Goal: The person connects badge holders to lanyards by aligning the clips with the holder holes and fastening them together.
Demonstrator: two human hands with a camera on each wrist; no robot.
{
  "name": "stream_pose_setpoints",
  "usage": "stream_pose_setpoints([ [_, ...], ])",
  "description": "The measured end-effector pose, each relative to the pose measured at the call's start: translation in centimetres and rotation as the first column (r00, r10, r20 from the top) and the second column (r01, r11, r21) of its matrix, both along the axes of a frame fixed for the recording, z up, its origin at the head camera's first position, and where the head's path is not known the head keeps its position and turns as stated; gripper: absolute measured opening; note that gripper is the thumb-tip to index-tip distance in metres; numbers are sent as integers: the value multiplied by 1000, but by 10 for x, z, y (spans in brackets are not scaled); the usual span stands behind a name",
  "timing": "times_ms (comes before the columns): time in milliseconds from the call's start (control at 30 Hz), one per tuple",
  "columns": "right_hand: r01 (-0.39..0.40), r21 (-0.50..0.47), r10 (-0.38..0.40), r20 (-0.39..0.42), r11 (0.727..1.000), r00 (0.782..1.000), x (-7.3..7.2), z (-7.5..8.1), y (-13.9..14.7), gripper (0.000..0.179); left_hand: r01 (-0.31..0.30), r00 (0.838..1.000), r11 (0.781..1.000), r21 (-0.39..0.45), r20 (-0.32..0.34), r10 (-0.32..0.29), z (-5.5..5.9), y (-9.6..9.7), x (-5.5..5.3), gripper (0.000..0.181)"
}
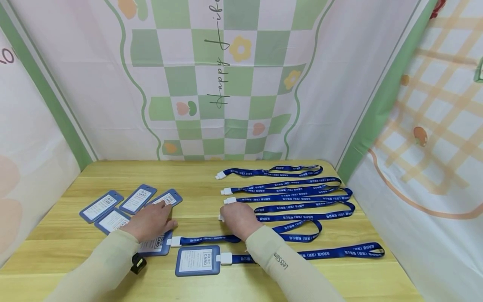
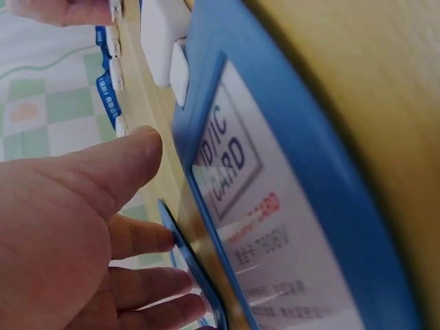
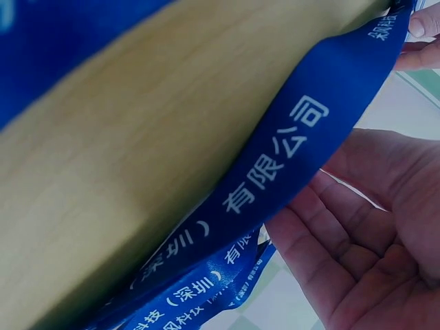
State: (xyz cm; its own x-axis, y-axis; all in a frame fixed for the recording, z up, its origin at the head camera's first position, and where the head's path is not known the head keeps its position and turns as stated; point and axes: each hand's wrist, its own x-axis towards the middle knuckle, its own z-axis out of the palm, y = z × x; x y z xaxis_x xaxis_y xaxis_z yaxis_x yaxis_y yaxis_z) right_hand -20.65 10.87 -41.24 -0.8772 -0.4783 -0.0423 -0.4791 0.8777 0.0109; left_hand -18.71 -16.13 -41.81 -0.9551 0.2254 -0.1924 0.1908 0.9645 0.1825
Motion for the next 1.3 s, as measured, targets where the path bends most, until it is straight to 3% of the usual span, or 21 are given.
stream_pose_setpoints([
  [367,5,-5,-5,0,1000,1000,1,0,0,10,20,1000,1000,17,-13,-19,4,2,1,56],
  [633,5,-6,-5,0,1000,1000,1,0,0,11,38,999,999,21,-37,-37,0,1,-1,49],
  [1033,7,-9,-7,11,1000,1000,0,-1,0,9,63,997,998,24,-33,-63,0,4,1,54],
  [1300,3,-4,-3,15,1000,1000,0,0,0,9,78,996,997,27,-46,-76,2,7,2,47],
])
